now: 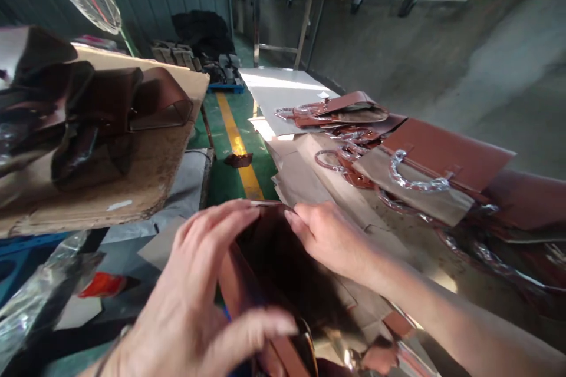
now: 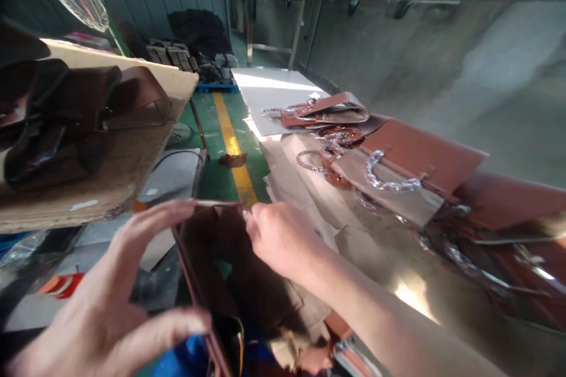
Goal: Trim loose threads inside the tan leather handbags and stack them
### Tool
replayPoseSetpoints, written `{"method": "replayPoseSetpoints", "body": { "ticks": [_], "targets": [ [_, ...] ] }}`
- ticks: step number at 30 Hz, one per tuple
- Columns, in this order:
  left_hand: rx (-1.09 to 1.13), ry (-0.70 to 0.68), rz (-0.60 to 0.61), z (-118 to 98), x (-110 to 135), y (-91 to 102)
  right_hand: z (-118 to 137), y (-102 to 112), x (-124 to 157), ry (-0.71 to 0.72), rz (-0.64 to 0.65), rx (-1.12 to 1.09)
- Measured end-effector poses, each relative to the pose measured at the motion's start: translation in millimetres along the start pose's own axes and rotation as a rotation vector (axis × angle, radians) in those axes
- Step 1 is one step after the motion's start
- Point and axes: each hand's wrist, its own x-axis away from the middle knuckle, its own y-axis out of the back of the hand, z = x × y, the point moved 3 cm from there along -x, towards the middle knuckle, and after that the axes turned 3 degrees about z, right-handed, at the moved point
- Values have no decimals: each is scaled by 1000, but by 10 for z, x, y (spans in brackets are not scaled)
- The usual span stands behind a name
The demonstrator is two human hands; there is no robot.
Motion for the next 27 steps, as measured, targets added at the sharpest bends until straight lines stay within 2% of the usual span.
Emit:
{"method": "replayPoseSetpoints", "body": {
  "ticks": [2,5,8,11,15,18,22,25,27],
  "targets": [
    [-10,-13,-74,-111,285,-152,7,-9,-5,-26,-29,-21],
    [49,145,-92,-199,554,-407,11,-30,-12,-70,-38,-76],
    [124,254,-86,-288,656,-545,-18,-46,-6,-122,-59,-94],
    [255,376,-114,-316,699,-560,-74,-66,28,-153,-75,-111],
    [574,651,-151,-145,746,-483,-114,-49,138,-191,-93,-161],
    [595,762,-71,59,747,-353,-70,20,262,-218,-96,-208],
    [536,767,-69,285,690,-142,17,122,425,-254,-78,-282],
    [483,720,-94,370,528,16,22,143,512,-344,-7,-509],
    [424,664,-85,393,319,156,19,162,559,-394,8,-692]
  ]
}}
